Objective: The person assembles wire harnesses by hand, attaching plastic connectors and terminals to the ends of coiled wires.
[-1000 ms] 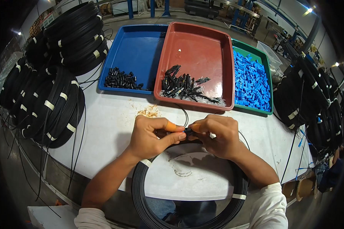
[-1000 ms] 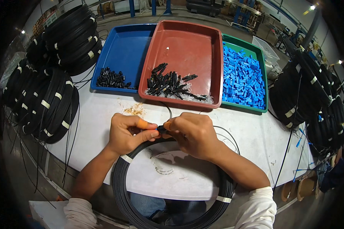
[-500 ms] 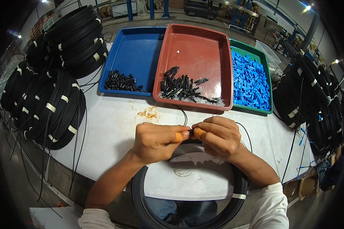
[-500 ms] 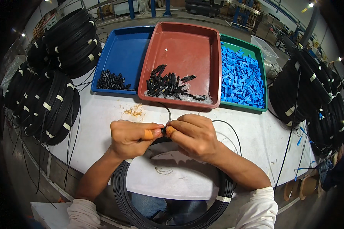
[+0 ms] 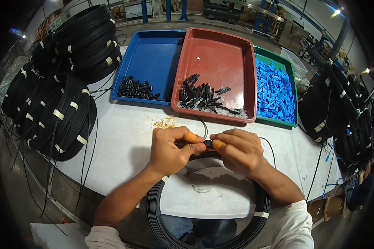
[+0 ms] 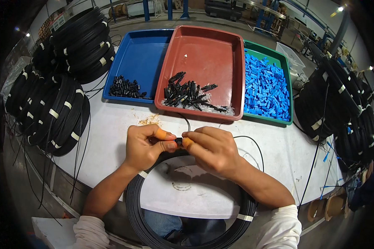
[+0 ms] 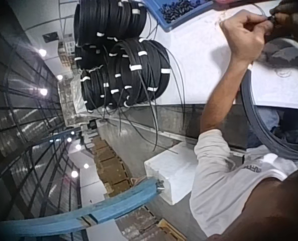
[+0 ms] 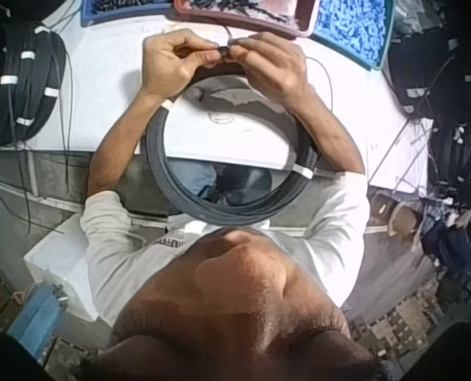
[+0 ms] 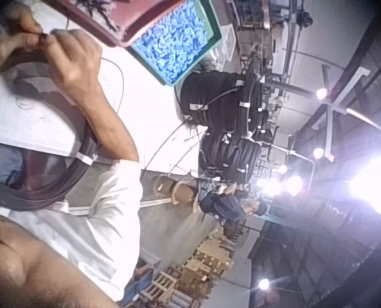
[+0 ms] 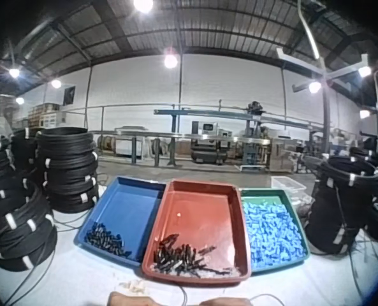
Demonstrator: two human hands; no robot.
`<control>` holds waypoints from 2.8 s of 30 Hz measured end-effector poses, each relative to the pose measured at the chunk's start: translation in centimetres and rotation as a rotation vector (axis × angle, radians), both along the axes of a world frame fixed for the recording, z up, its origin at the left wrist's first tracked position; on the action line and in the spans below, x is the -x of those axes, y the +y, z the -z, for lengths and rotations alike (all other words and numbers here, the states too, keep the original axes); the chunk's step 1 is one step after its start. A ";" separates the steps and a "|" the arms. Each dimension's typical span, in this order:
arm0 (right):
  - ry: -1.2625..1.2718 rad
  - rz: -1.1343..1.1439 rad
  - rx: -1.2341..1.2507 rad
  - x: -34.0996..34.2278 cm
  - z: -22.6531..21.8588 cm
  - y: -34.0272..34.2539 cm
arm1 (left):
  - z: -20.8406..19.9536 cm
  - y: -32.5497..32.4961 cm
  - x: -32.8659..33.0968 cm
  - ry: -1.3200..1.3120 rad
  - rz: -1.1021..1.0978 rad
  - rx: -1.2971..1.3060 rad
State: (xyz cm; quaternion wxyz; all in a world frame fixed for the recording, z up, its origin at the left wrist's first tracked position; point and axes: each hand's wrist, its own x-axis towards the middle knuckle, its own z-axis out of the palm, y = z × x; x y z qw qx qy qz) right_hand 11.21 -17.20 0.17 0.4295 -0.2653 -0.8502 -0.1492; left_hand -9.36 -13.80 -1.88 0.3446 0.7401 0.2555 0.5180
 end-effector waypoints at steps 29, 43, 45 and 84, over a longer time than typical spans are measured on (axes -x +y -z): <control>0.215 0.000 0.487 0.1 -0.1 -0.7 | -0.5 -0.2 -1.0 0.197 -0.184 -0.830; 0.109 0.024 0.398 0.0 -0.2 -0.7 | -0.1 0.0 -0.3 0.136 -0.106 -0.531; 0.222 -0.026 0.569 -0.1 0.1 -0.5 | 0.0 0.6 -0.5 0.182 -0.130 -0.919; 0.247 0.193 0.585 3.6 -6.2 -27.9 | 5.7 -3.5 7.9 -0.167 0.235 0.445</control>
